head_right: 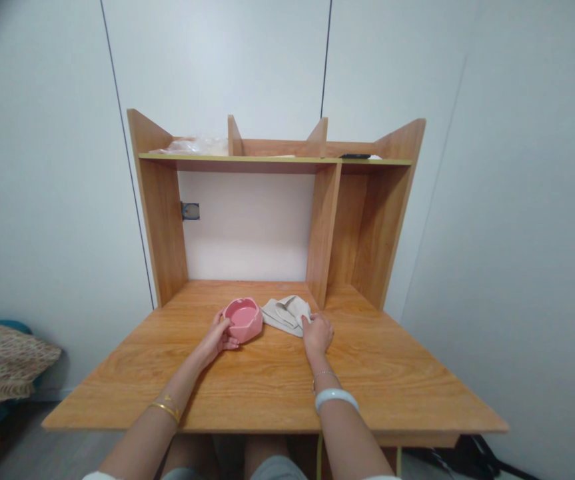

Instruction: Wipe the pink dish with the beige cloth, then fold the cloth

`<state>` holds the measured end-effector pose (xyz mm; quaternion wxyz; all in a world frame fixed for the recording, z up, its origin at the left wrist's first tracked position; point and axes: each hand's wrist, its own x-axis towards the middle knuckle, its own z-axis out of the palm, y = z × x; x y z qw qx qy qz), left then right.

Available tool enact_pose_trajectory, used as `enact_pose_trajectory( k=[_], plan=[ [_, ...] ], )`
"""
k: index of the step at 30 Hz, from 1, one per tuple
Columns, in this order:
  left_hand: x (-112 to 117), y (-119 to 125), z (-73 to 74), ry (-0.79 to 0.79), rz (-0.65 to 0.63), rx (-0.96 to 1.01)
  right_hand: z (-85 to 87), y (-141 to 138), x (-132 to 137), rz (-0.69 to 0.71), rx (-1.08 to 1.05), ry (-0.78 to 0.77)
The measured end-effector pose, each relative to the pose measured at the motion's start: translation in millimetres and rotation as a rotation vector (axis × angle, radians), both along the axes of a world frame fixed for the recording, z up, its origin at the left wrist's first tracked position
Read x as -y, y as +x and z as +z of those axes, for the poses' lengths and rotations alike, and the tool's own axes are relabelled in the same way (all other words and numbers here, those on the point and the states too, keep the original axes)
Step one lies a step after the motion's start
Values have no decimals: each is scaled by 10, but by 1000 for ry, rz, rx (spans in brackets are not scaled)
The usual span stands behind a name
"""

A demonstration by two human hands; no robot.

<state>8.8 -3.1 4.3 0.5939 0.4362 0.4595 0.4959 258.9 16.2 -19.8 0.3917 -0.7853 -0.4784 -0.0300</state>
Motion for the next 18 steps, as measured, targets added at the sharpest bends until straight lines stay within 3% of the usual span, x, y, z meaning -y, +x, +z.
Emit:
enact_pose_trajectory(
  k=[7,11,14,18],
  plan=[
    [-17,58,-24,-3,33,-73,126,-60,68,-102,-122,219],
    [-25,70,-59,35,39,-75,241,-162,68,-82,-151,363],
    [-17,74,-71,73,40,-95,344,-273,31,3,-184,446],
    [9,94,-60,120,57,-146,470,-503,-32,279,-178,499]
  ],
)
